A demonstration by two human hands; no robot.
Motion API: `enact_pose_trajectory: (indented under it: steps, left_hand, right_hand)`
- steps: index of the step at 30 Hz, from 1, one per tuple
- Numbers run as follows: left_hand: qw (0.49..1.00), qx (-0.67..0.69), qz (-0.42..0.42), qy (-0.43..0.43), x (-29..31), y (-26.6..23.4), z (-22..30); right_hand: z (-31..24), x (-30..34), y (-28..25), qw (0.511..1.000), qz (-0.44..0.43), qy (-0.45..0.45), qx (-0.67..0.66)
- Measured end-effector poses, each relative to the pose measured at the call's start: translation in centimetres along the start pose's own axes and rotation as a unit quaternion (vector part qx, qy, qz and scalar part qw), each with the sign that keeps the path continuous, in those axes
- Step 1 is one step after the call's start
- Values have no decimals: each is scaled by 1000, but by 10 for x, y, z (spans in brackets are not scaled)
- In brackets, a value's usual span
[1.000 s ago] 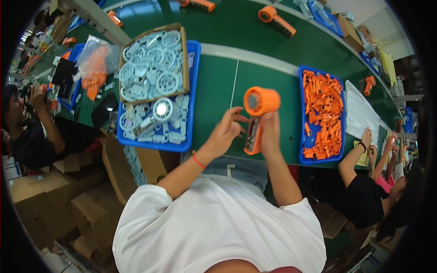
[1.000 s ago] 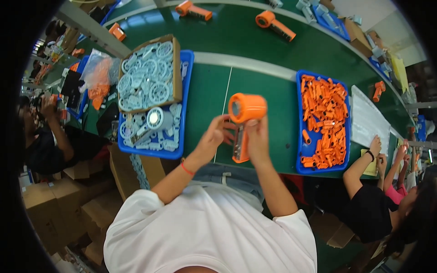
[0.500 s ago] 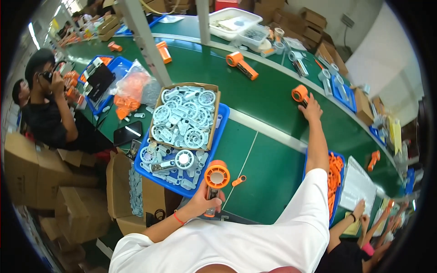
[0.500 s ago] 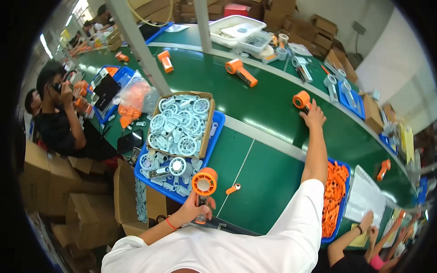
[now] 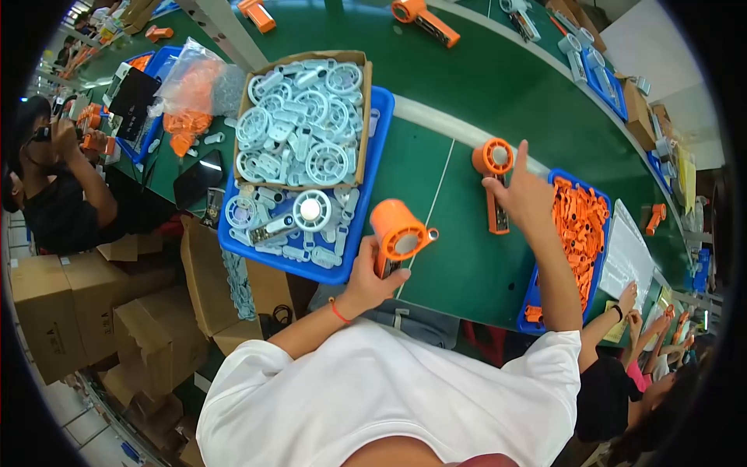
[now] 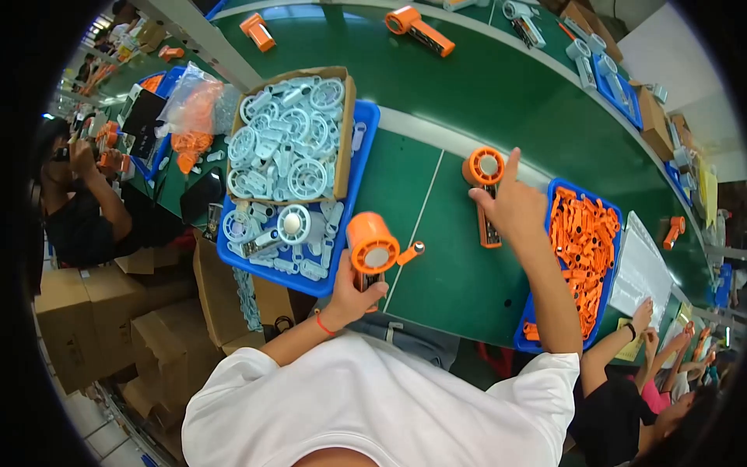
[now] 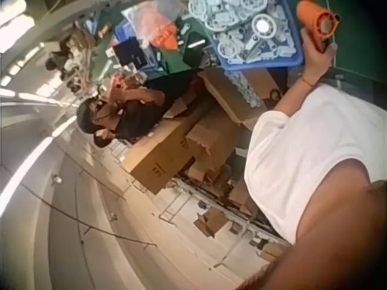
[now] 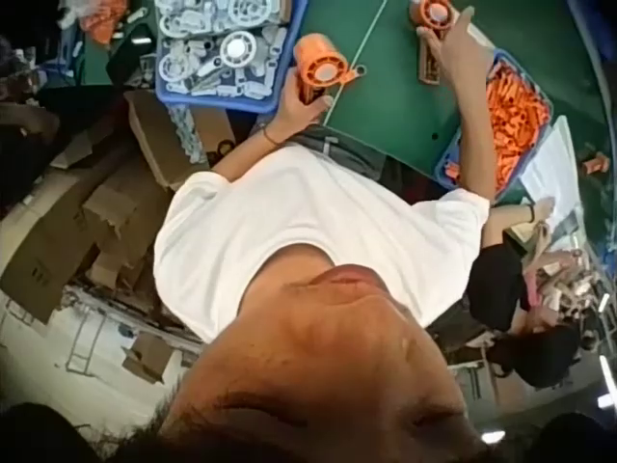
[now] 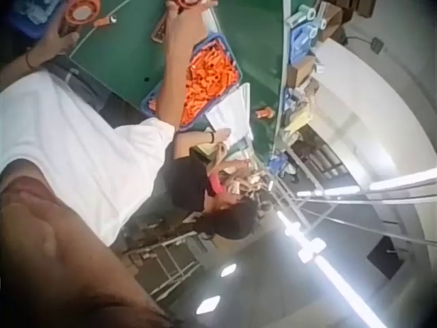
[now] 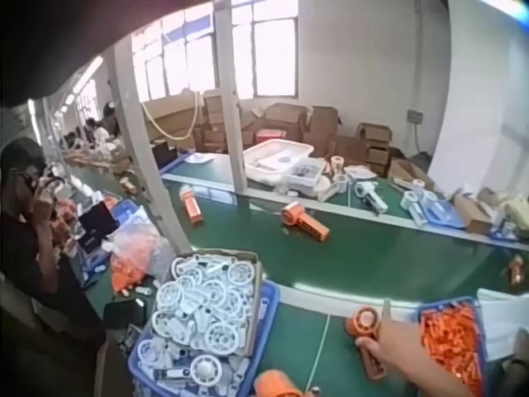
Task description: Assembling various plastic parts for toys or small appliances on a manufacturing production line.
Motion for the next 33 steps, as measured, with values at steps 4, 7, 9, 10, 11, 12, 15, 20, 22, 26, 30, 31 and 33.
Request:
enact_pose_trajectory:
  steps: [4, 7, 9, 10, 11, 12, 15, 20, 22, 26, 30, 31, 33]
  left_hand:
    - [998, 51, 5, -29, 16, -5, -27]
    - [999, 8, 0, -46, 22, -2, -23]
    - [999, -13, 6, -43, 28, -1, -31]
    - [995, -29, -6, -91, 31, -2, -24]
    - [991, -20, -31, -132, 27, -1, -25]
    - [996, -53, -37, -65, 26, -2, -28]
    - [997, -51, -10, -61, 25, -2, -9]
    - [996, -84, 23, -14, 24, -4, -5]
    - [999, -42, 13, 17, 15, -4, -6]
    - [994, 103, -3, 18, 13, 2, -29]
    - [982, 184, -27, -35, 21, -4, -11]
    - [982, 182, -33, -35, 25, -5, -4]
    - [974, 209, -51, -70, 31, -8, 11]
  right_hand:
    - [-20, -77, -49, 944, 277, -158, -89]
    - [-39, -197, -35, 875, 396, -250, -121]
    - [-50, -255, -14, 886, 422, -173, -82]
    - [-55, -272, -13, 923, 326, -118, -166]
    - [-55, -283, -6, 944, 214, -56, -247]
    - [-59, -283, -15, 966, 176, -55, -182]
    - [-76, -256, -21, 969, 161, -121, -144]
    - [-107, -78, -35, 953, 4, -184, -241]
    - [-97, -35, -8, 946, 32, -191, -259]
    - [-85, 17, 30, 977, 66, -142, -143]
    - [-81, 71, 26, 971, 162, -164, -66]
    - [-83, 87, 36, 974, 138, -170, -60]
    - [-94, 103, 62, 982, 85, -151, -77]
Point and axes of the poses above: each hand's wrist, its own x-axis away from the middle knuckle, its own y-axis out of the palm, z = x × y, the point moved 2 cm from there along -x, towards the middle knuckle, and after that the axes turned 2 degrees about -y, right-handed, at the moved point
